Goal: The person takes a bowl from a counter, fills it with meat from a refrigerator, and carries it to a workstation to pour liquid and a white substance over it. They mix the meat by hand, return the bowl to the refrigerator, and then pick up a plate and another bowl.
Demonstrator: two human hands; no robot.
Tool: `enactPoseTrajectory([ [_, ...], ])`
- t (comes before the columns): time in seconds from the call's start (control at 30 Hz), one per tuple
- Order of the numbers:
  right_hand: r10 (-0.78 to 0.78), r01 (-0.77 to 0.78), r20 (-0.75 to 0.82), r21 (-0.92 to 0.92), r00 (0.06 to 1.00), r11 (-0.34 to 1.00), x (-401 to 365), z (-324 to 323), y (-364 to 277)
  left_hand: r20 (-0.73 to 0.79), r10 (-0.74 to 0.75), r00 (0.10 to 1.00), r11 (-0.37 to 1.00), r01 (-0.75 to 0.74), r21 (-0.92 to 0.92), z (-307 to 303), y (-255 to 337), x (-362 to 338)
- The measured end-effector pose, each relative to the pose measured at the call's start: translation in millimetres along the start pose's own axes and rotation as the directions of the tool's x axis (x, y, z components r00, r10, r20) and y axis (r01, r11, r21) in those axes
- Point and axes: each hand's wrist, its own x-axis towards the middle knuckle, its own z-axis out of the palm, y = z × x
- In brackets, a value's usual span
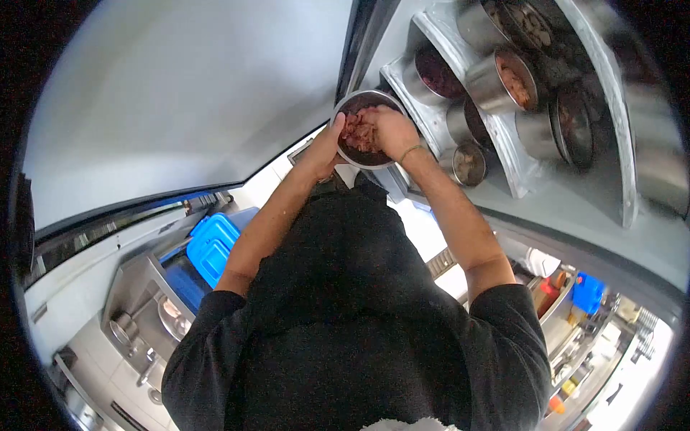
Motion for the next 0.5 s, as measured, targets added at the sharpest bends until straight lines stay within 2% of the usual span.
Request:
enactPoseTrajectory([
  [0.07, 0.040, -0.039, -0.052, 0.029, 0.998, 0.999, -2.6, -6.8, -1.7, 0.052, -0.031, 0.998, 1.000, 0.031, -0.002, -1.4, 4.6, -4.0],
  [0.1, 0.044, -0.043, -0.013, 0.058, 0.999, 0.997, -5.8, -19.2, -10.9, 0.051, -0.015, 0.999, 1.000, 0.015, -0.001, 1.3, 7.9, -9.1],
  [0.2, -0.078, 0.080, -0.021, 0.182, 0.997, 0.980, -23.6, -27.8, -20.1, 0.056, 0.011, 0.998, 1.000, -0.011, 0.008, 3.3, 10.1, -15.6],
  [0.27, 0.110, -0.114, 0.031, 0.361, 0.993, 0.926, -31.8, -43.0, -34.6, 0.069, -0.012, 0.998, 1.000, 0.010, 0.024, -4.6, -1.3, -13.1],
  [0.33, 0.288, -0.302, 0.109, 0.521, 0.951, 0.799, -47.3, -52.1, -44.9, 0.114, -0.082, 0.990, 0.997, 0.081, 0.014, 0.9, -2.2, -25.2],
  [0.37, 0.242, -0.194, -0.088, 0.369, 0.966, 0.909, -57.7, -41.0, -33.0, 0.192, -0.129, 0.973, 0.991, 0.135, -0.018, -1.3, -8.2, -26.7],
  [0.4, 0.323, -0.279, -0.142, 0.262, 0.936, 0.924, -70.1, -39.2, -33.2, 0.265, -0.166, 0.950, 0.982, 0.184, -0.044, -2.2, -12.6, -27.3],
  [0.47, 0.444, -0.447, -0.278, 0.057, 0.852, 0.893, -92.8, -37.7, -35.1, 0.299, -0.178, 0.937, 0.973, 0.213, -0.089, 2.3, -28.4, -28.8],
  [0.5, 0.414, -0.460, -0.371, -0.042, 0.831, 0.887, -109.1, -35.6, -36.8, 0.317, -0.181, 0.931, 0.968, 0.225, -0.109, 5.4, -36.6, -29.5],
])
